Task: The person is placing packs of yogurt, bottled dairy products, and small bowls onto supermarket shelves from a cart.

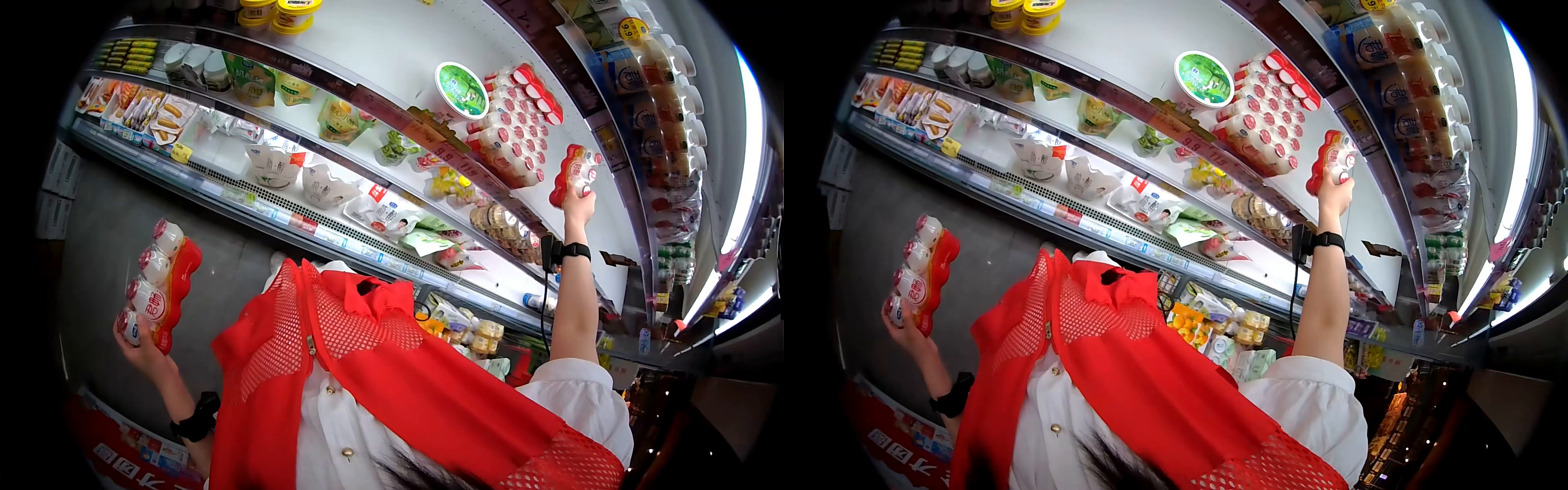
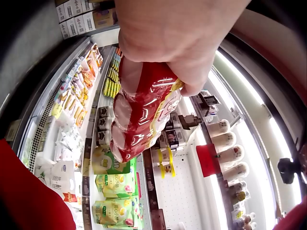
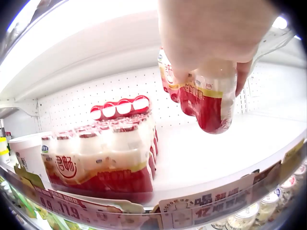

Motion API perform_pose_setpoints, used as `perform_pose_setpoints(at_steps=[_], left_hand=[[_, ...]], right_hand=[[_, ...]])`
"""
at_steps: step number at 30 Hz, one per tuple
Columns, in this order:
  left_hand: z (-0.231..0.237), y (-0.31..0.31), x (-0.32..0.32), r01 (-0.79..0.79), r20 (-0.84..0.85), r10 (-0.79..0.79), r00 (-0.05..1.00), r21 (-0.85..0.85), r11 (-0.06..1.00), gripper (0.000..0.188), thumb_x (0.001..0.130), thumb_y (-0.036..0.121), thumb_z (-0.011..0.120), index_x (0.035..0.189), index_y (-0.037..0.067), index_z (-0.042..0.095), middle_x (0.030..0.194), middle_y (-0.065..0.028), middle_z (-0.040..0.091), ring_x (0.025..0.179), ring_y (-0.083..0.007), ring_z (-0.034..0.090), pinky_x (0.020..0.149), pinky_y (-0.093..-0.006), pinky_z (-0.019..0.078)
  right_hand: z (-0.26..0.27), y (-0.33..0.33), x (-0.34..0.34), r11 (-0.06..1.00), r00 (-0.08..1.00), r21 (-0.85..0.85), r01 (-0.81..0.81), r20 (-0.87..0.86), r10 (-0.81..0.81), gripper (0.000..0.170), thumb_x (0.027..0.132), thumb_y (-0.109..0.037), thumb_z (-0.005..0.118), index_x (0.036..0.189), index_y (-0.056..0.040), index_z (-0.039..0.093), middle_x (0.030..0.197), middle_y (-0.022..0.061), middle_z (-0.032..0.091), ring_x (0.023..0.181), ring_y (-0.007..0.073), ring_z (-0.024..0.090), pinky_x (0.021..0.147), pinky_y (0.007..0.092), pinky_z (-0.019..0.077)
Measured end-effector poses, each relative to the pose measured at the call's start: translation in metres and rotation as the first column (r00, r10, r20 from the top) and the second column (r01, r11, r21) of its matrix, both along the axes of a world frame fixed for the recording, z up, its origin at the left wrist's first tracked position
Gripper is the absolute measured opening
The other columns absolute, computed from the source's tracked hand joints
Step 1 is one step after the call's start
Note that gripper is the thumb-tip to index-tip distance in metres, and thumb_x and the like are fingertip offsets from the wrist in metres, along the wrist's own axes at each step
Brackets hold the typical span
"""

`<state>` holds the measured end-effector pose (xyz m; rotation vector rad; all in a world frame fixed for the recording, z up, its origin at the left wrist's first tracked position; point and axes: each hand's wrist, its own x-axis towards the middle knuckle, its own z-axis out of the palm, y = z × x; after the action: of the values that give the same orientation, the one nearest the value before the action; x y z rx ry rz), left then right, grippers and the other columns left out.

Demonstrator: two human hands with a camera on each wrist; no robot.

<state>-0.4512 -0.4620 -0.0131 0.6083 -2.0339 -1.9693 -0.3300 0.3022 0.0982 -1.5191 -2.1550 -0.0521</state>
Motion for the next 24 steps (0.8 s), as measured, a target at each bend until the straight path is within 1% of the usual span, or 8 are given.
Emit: perform_pose_setpoints(at_steps=[3, 6, 10, 11, 15, 17, 22, 24], left_hand=[[0.001, 0.004, -0.008, 0.031, 0.003, -0.031, 1.0, 0.042, 0.999, 0.045, 0.082, 0.014, 0.061, 0.12, 0.002, 0.04, 0.115, -0.0163, 0.047, 0.104, -0.0243, 0.052, 0.085, -0.0349, 0.0491], [0.01, 0.021, -0.017, 0.074, 0.022, -0.076, 0.997, 0.087, 0.993, 0.045, 0.082, 0.012, 0.061, 0.12, 0.002, 0.039, 0.115, -0.0158, 0.047, 0.104, -0.0238, 0.052, 0.085, -0.0343, 0.0492], [0.002, 0.028, -0.017, 0.107, -0.013, -0.106, 0.994, 0.064, 0.992, 0.046, 0.081, 0.013, 0.062, 0.12, 0.002, 0.039, 0.115, -0.0152, 0.047, 0.104, -0.024, 0.052, 0.086, -0.0346, 0.049], [0.003, 0.031, -0.017, 0.115, -0.014, -0.114, 0.993, 0.065, 0.991, 0.047, 0.081, 0.014, 0.062, 0.12, 0.002, 0.039, 0.115, -0.0149, 0.047, 0.104, -0.0239, 0.052, 0.085, -0.0345, 0.0489], [0.003, 0.037, -0.007, 0.088, 0.007, -0.089, 0.996, 0.045, 0.995, 0.05, 0.08, 0.016, 0.064, 0.12, 0.002, 0.039, 0.115, -0.0146, 0.047, 0.104, -0.0235, 0.052, 0.085, -0.034, 0.0487], [0.002, 0.038, 0.0, 0.067, 0.006, -0.067, 0.998, 0.037, 0.997, 0.049, 0.08, 0.016, 0.064, 0.12, 0.002, 0.039, 0.115, -0.0148, 0.047, 0.104, -0.0236, 0.052, 0.085, -0.0342, 0.0486], [0.003, 0.044, 0.015, 0.013, 0.003, -0.013, 1.0, 0.025, 1.0, 0.049, 0.08, 0.015, 0.064, 0.121, 0.002, 0.039, 0.116, -0.0153, 0.047, 0.105, -0.0243, 0.051, 0.085, -0.0353, 0.0485], [0.006, 0.05, 0.022, -0.033, 0.005, 0.033, 0.999, 0.028, 0.999, 0.048, 0.08, 0.014, 0.063, 0.12, 0.002, 0.04, 0.116, -0.0157, 0.047, 0.105, -0.0245, 0.051, 0.085, -0.0355, 0.0485]], right_hand=[[0.024, 0.001, -0.005, 0.915, 0.905, 0.16, -0.371, -0.16, 0.395, 0.053, 0.07, -0.035, 0.072, 0.104, 0.0015, 0.055, 0.096, 0.0192, 0.062, 0.089, 0.031, 0.06, 0.078, 0.0366, 0.0457], [0.045, -0.007, -0.017, 0.867, 0.868, 0.094, -0.489, -0.046, 0.494, 0.051, 0.069, -0.034, 0.073, 0.101, 0.0023, 0.059, 0.093, 0.0179, 0.062, 0.087, 0.0299, 0.06, 0.078, 0.0359, 0.0462], [0.055, -0.03, -0.04, 0.698, 0.701, 0.087, -0.711, 0.013, 0.713, 0.051, 0.066, -0.022, 0.077, 0.106, 0.0006, 0.058, 0.092, 0.0152, 0.063, 0.084, 0.025, 0.061, 0.076, 0.0315, 0.0472], [0.056, -0.028, -0.041, 0.697, 0.697, -0.03, -0.717, 0.015, 0.717, 0.046, 0.069, -0.016, 0.074, 0.108, 0.0005, 0.055, 0.096, 0.0105, 0.06, 0.087, 0.0182, 0.059, 0.078, 0.0284, 0.0459], [0.06, -0.028, -0.063, 0.624, 0.642, -0.166, -0.763, -0.084, 0.762, 0.057, 0.065, -0.022, 0.078, 0.112, -0.001, 0.054, 0.094, 0.0108, 0.064, 0.086, 0.0156, 0.06, 0.077, 0.0283, 0.0469], [0.068, -0.037, -0.076, 0.647, 0.672, -0.288, -0.706, 0.017, 0.741, 0.057, 0.068, -0.025, 0.075, 0.114, -0.0015, 0.053, 0.095, 0.0118, 0.063, 0.086, 0.0166, 0.06, 0.077, 0.0278, 0.0468], [0.054, -0.01, -0.101, 0.712, 0.739, -0.329, -0.62, 0.059, 0.671, 0.049, 0.07, -0.014, 0.073, 0.114, -0.0066, 0.052, 0.101, 0.0069, 0.059, 0.089, 0.0146, 0.055, 0.079, 0.0263, 0.0444], [0.061, -0.011, -0.103, 0.571, 0.723, -0.535, -0.623, -0.113, 0.682, 0.05, 0.071, -0.015, 0.073, 0.115, -0.0074, 0.051, 0.102, 0.005, 0.059, 0.09, 0.0151, 0.054, 0.08, 0.0246, 0.043]])
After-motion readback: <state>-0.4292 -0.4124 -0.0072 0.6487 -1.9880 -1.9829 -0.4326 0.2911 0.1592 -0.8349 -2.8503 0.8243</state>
